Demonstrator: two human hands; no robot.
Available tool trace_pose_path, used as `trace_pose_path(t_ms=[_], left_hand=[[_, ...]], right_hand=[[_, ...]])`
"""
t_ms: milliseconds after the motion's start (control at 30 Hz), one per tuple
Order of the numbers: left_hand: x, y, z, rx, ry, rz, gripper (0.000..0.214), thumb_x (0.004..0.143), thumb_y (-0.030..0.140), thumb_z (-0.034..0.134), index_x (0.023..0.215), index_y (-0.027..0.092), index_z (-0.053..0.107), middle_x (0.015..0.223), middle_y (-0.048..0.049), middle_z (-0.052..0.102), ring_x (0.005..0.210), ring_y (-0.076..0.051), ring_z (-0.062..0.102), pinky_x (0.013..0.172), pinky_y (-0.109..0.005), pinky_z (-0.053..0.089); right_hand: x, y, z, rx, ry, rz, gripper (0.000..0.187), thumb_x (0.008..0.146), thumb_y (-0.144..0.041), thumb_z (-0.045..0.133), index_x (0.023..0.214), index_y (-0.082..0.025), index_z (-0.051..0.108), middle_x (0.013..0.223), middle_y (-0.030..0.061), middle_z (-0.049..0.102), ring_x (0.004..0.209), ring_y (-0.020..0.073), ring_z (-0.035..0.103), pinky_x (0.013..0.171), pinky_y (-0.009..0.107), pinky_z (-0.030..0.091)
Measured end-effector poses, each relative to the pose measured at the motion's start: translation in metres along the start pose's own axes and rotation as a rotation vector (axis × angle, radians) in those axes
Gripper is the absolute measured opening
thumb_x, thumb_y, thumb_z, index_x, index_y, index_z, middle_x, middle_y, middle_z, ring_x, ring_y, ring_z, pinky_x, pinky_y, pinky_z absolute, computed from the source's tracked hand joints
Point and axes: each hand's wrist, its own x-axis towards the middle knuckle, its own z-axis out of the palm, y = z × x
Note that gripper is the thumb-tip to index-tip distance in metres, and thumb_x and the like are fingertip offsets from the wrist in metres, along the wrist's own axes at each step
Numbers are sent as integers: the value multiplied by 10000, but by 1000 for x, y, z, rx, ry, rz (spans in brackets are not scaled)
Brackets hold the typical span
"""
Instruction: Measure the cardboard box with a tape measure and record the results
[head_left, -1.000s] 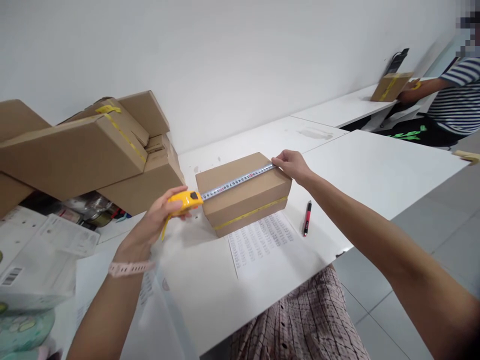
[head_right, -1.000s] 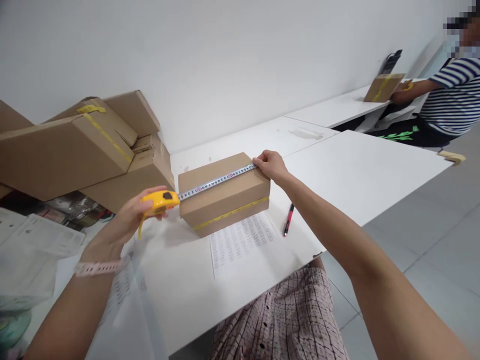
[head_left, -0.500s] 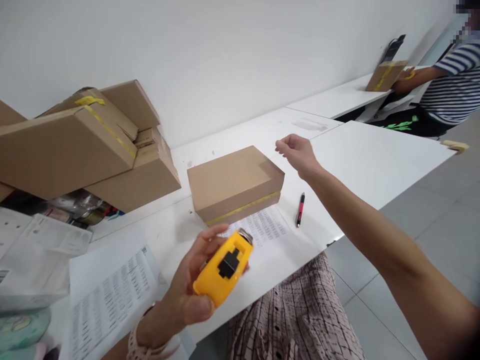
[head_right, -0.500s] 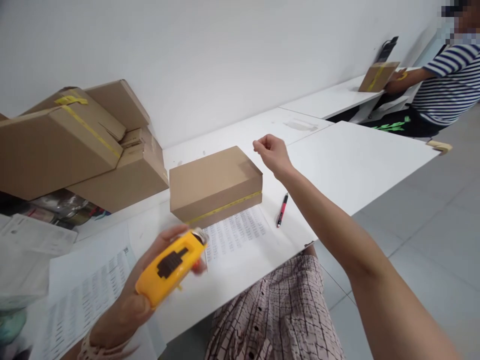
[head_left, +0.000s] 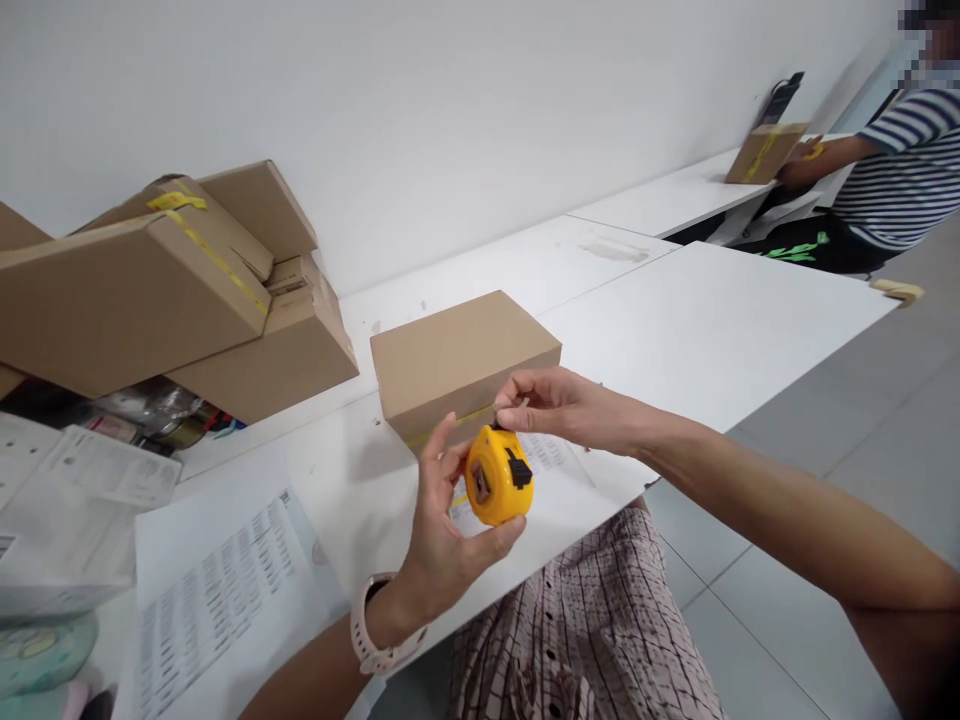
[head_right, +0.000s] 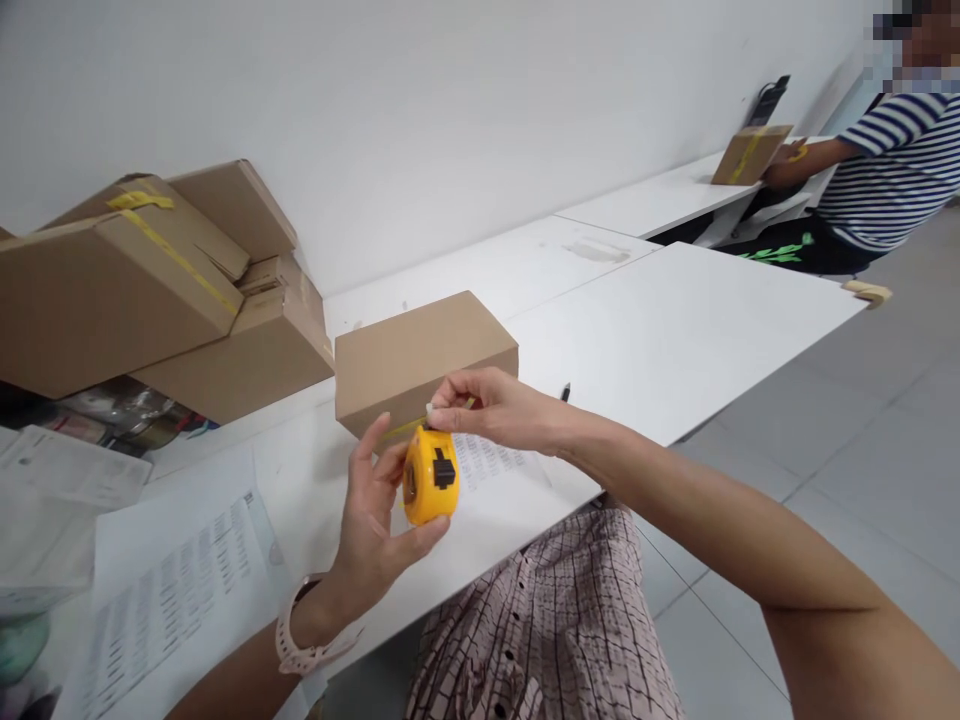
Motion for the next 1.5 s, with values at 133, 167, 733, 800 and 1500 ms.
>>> trace_pose_path(t_ms=[133,167,733,800,1500], left_hand=[[-11,-3,6,-119,-220,-320,1148,663,315,901,1562,318,188,1253,-96,571,1083,-263,598,988,-440,451],[-14,-4,10,-181,-323,-439,1195,616,310,928,1563,300,199,1236,-104,574,1054,-263,609,947,-437,474],[-11,29,57,-904,-329,-655,774,462,281,981,1098,243,542,1079,-59,636,878,-248,721,827,-392,534],[-8,27,57,-890,-318,-675,788,453,285,981,1105,243,542,1064,-54,636,869,-239,716,857,-409,528],[3,27,49,-732,-412,-646,714,516,232,963,1103,194,558,1064,-52,613,888,-194,659,797,-338,524]], right_hand=[[20,-17,-33,-86,172,-89,287,868,-477,739,769,-221,654,813,40,660,786,171,567,763,330,466],[31,-21,-43,-113,230,-109,283,884,-461,727,749,-222,656,827,48,666,800,176,567,780,335,463],[193,21,-72,-407,443,22,424,843,-523,720,649,-249,461,659,8,510,718,177,453,677,318,356],[188,24,-74,-409,444,31,412,833,-520,727,665,-251,463,685,2,516,732,169,449,680,310,349],[86,7,-58,-85,519,-373,232,867,-428,722,985,-257,620,974,48,681,998,228,619,841,398,509]])
